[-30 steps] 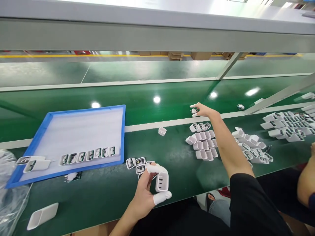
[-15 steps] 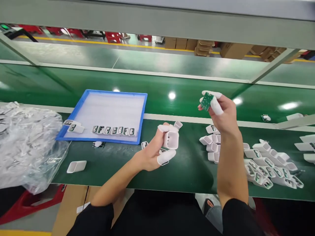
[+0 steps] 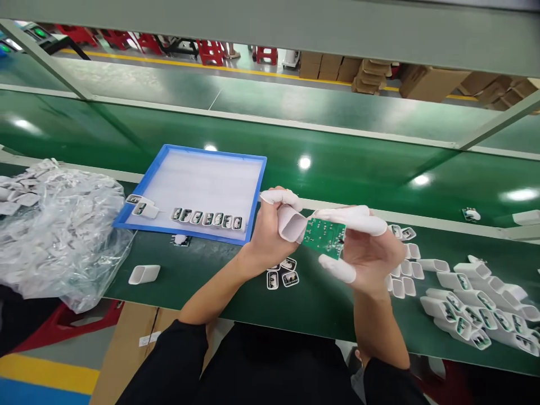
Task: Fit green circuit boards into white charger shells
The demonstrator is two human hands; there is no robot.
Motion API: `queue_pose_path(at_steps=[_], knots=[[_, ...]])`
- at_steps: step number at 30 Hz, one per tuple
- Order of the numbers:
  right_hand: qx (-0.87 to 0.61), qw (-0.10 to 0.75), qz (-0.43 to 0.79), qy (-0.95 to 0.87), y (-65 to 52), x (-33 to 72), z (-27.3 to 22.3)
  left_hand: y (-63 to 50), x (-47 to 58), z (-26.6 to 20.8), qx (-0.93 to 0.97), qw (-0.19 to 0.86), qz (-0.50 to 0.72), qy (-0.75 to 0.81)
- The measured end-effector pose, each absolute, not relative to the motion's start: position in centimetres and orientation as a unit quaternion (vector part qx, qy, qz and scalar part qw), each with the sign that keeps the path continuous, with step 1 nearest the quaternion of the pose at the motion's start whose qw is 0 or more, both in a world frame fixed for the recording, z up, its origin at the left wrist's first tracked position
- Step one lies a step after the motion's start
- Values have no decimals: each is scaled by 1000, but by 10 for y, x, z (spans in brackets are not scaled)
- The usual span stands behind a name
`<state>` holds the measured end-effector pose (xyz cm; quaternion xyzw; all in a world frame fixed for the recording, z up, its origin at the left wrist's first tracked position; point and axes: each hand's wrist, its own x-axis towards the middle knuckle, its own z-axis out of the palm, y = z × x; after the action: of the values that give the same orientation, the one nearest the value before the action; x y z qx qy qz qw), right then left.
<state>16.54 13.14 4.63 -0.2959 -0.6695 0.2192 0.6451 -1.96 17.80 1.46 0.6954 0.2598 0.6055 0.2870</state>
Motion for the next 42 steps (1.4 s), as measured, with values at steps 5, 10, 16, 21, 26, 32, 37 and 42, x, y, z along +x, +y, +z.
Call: queue_pose_path(at_steps=[5, 10, 16, 21, 26, 32, 37, 42], knots=[[-296, 636, 202, -684, 138, 154, 34, 174, -30, 20, 723, 221, 577, 308], [-296, 634, 203, -685, 138, 148, 29, 176, -29, 17, 716, 196, 609, 281], [-298, 626, 200, -692, 137, 147, 26, 178, -26, 15, 713, 164, 626, 271], [-309, 612, 204, -699, 138, 147, 28, 177, -26, 16, 720, 157, 616, 279], [-305, 604, 185, -712, 139, 146, 29, 177, -26, 15, 718, 160, 613, 288], [-288, 603, 179, -722, 139, 147, 28, 177, -25, 15, 719, 162, 615, 280], [-304, 595, 159, -727, 139, 147, 30, 176, -27, 16, 729, 180, 598, 279], [-321, 581, 137, -735, 139, 144, 34, 176, -26, 14, 733, 170, 593, 287]])
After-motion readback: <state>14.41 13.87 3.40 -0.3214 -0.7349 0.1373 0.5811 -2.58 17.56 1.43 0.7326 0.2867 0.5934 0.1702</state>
